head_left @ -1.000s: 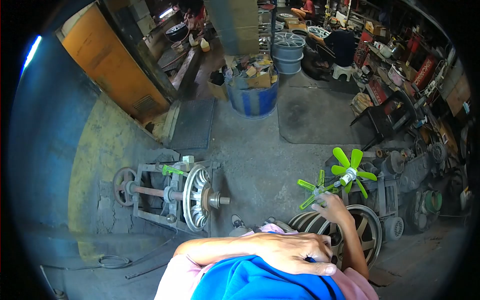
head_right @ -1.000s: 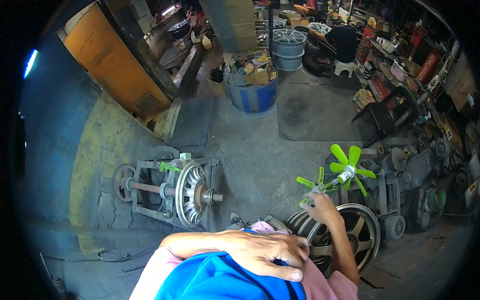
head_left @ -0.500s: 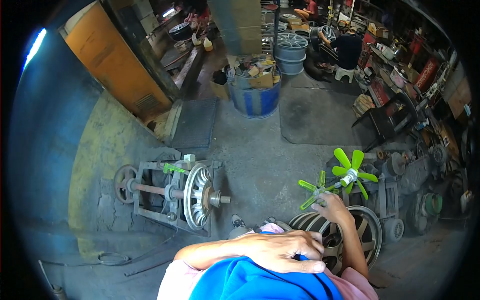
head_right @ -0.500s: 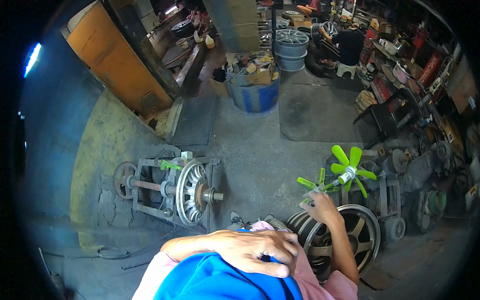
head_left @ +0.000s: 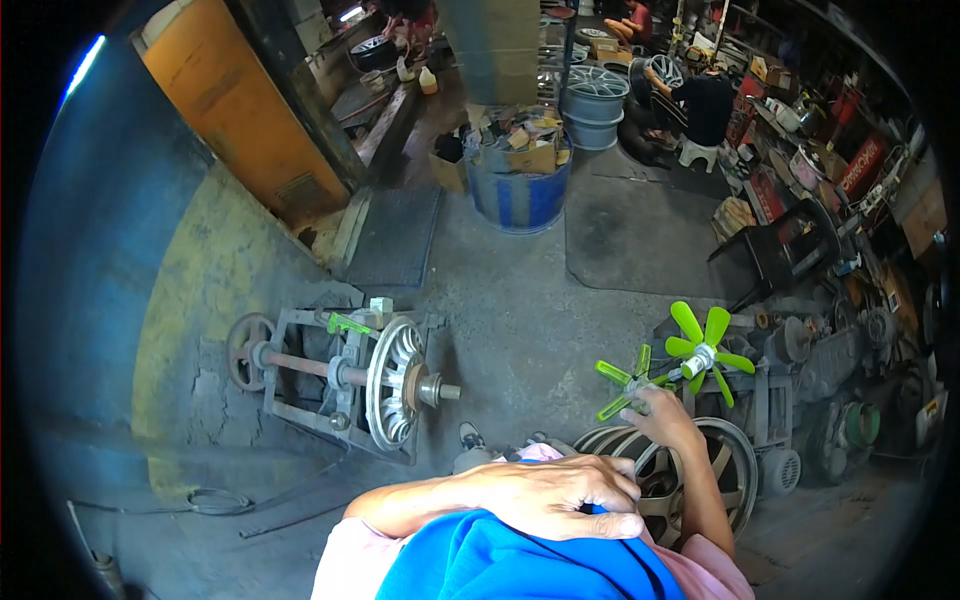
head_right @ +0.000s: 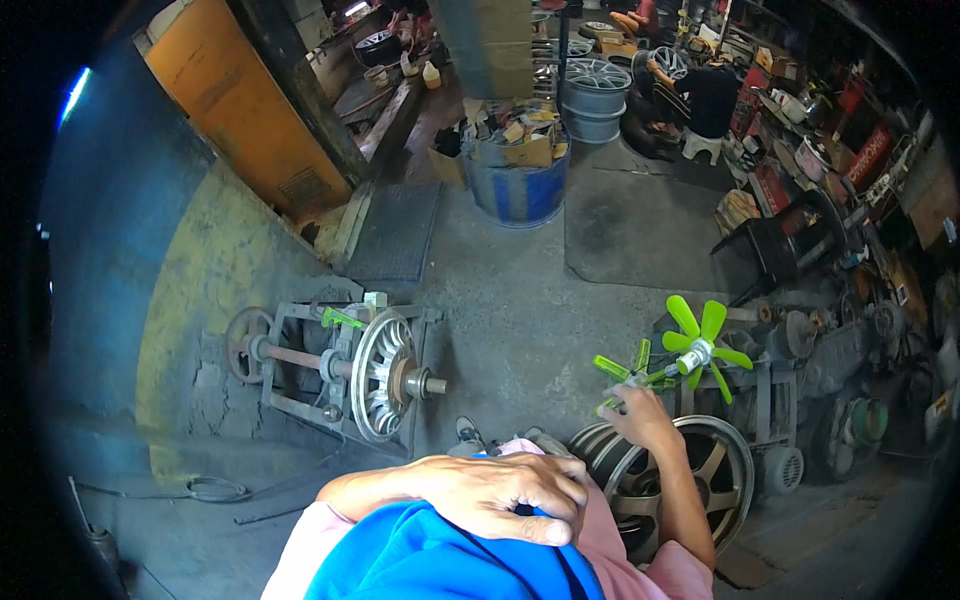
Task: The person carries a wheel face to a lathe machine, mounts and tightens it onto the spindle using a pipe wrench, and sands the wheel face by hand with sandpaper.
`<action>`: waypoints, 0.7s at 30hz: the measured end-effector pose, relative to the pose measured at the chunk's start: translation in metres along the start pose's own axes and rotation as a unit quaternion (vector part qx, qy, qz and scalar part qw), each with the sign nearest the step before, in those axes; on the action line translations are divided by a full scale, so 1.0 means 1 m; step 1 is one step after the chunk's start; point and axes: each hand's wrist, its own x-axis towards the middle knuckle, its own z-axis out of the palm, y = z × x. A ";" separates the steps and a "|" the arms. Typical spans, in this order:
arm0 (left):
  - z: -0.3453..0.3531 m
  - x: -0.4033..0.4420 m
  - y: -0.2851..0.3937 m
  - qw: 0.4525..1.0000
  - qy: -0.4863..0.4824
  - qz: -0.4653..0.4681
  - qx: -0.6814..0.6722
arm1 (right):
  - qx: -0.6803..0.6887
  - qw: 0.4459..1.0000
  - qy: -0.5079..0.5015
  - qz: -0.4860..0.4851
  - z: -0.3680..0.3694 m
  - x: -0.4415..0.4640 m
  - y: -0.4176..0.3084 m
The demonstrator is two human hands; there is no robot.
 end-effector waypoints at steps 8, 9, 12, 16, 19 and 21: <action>-0.002 0.000 0.001 0.999 0.037 0.030 0.004 | -0.005 1.000 -0.005 -0.016 -0.001 0.001 -0.001; -0.003 0.000 0.001 0.999 0.032 0.023 0.014 | -0.006 1.000 -0.005 -0.017 -0.002 0.001 0.000; -0.004 0.006 0.000 0.999 0.011 0.012 0.029 | -0.015 1.000 -0.003 -0.024 0.000 0.004 0.002; 0.002 0.029 0.003 0.998 -0.027 0.055 -0.026 | -0.016 0.999 -0.011 -0.041 0.005 0.011 0.008; 0.007 0.040 -0.005 0.994 -0.064 0.077 -0.039 | -0.012 0.999 -0.011 -0.043 0.004 0.010 0.006; 0.005 0.038 -0.004 0.995 -0.069 0.062 -0.048 | -0.009 0.999 -0.012 -0.039 0.002 0.009 0.007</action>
